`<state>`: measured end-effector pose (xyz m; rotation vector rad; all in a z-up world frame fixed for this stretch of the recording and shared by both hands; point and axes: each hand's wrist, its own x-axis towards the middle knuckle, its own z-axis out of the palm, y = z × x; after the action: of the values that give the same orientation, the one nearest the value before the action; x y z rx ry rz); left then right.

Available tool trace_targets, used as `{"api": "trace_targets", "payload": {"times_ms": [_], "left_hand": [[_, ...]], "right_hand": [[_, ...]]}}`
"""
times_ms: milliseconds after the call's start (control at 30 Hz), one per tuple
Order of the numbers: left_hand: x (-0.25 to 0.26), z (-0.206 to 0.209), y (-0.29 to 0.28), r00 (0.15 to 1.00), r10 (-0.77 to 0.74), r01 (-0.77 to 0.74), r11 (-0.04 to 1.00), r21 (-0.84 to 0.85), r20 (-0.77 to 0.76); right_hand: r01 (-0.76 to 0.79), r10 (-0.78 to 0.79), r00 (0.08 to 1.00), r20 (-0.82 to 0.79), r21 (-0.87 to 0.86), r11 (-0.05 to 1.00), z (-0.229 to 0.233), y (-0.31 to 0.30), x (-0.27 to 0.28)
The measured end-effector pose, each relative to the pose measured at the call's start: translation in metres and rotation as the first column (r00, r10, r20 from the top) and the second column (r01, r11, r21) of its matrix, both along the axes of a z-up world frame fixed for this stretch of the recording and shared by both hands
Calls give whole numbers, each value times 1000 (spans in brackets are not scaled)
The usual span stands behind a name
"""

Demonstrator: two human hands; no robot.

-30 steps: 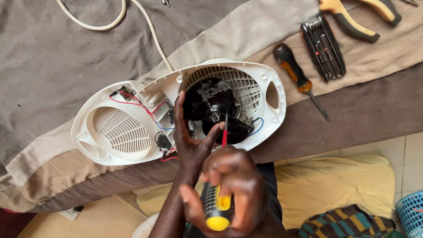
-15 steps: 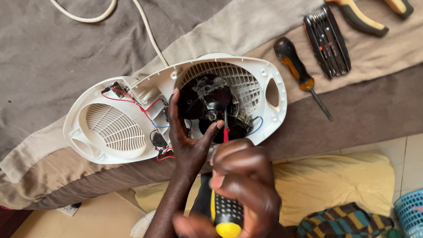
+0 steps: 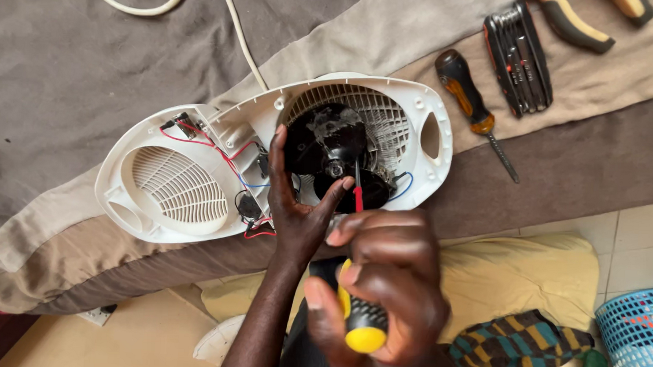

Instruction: The person lubricates the motor shaft of a disassembled white electric fan with a syringe, then reassembles the fan by closing the casing and tightening screws with a screwdriver. The fan is placed on a bed during the work.

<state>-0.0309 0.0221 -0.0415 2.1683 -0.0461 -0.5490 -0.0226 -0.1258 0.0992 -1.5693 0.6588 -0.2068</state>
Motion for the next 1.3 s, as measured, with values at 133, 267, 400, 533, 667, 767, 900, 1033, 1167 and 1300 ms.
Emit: {"api": "trace_targets", "payload": {"times_ms": [133, 267, 400, 533, 667, 767, 900, 1033, 1167, 1300], "left_hand": [[7, 5, -3, 1000, -11, 11, 1000, -26, -2], [7, 8, -3, 999, -24, 23, 999, -26, -33], [1, 4, -2, 999, 30, -28, 995, -97, 28], [-2, -4, -1, 999, 21, -16, 991, -134, 38], [2, 4, 0, 1000, 12, -11, 998, -68, 24], [6, 7, -5, 1000, -2, 3, 999, -46, 20], [-2, 6, -9, 994, 90, -84, 992, -89, 64], [-7, 2, -12, 988, 153, -151, 982, -109, 9], [-8, 3, -14, 991, 119, -112, 989, -96, 69], [3, 7, -10, 997, 73, -71, 983, -167, 8]], "right_hand": [[-290, 292, 939, 184, -37, 956, 3, -15, -16], [-403, 386, 903, 186, 62, 913, 6, -16, -17], [-427, 420, 888, 187, 2, 904, 10, -13, -12], [-220, 196, 952, 237, 80, 972, -13, 10, -13], [-181, 173, 980, 101, 75, 981, -5, 17, -28], [-340, 333, 935, 121, 39, 940, 4, 2, -34], [-431, 417, 901, 119, 153, 889, -4, 10, -27], [-419, 399, 908, 132, 216, 882, -19, 28, -13], [-385, 370, 906, 203, 34, 922, -2, 7, -6], [-297, 289, 946, 146, 38, 954, 20, -6, -4]]}}
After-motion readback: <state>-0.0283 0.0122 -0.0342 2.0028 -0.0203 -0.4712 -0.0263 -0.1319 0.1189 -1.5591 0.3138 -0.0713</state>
